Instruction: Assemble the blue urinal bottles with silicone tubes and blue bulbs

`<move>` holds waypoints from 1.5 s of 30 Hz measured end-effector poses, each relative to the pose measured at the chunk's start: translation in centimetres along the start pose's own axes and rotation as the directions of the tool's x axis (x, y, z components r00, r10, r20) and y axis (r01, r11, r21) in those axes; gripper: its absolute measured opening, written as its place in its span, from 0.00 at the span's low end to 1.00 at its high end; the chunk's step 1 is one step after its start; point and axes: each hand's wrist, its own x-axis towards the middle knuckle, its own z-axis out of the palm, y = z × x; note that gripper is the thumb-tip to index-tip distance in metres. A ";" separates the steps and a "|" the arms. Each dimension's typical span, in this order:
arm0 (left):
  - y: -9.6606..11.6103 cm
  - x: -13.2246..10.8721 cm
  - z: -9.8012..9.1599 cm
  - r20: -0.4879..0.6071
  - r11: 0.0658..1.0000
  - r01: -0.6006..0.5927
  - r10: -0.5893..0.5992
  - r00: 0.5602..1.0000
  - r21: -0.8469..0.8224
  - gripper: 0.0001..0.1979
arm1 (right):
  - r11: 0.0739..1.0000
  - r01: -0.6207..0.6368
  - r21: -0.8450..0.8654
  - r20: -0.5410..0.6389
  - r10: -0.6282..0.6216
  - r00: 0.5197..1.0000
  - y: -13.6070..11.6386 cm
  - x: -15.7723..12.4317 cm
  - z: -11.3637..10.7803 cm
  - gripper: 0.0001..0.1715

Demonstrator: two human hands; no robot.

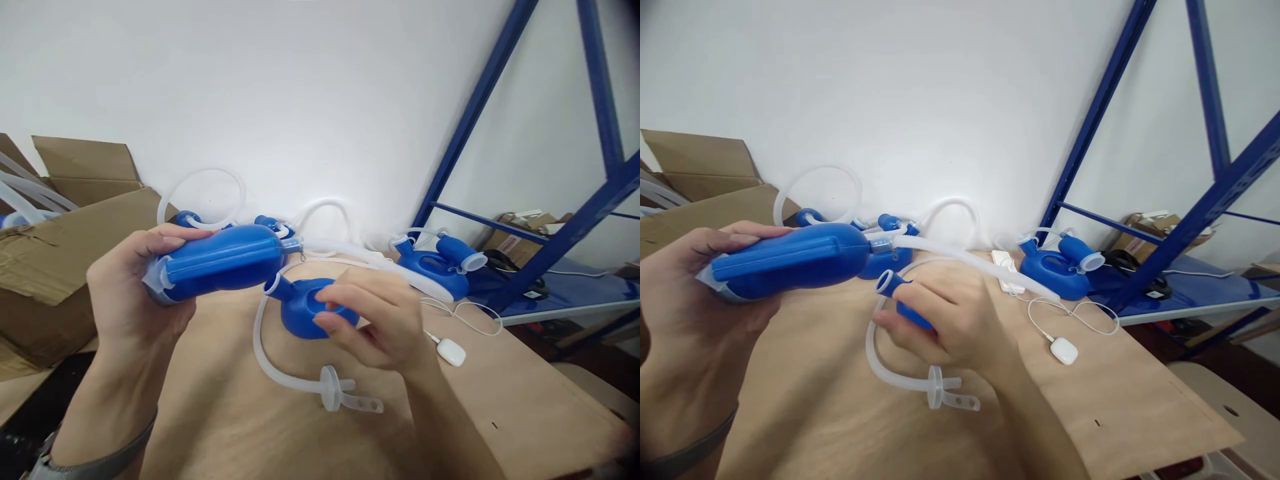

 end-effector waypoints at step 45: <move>-0.3 0.4 -0.5 0.186 0.984 -0.144 0.124 0.975 0.101 0.08 | -0.035 -0.601 0.798 0.534 0.503 0.680 2.0 -0.5 5.7 0.18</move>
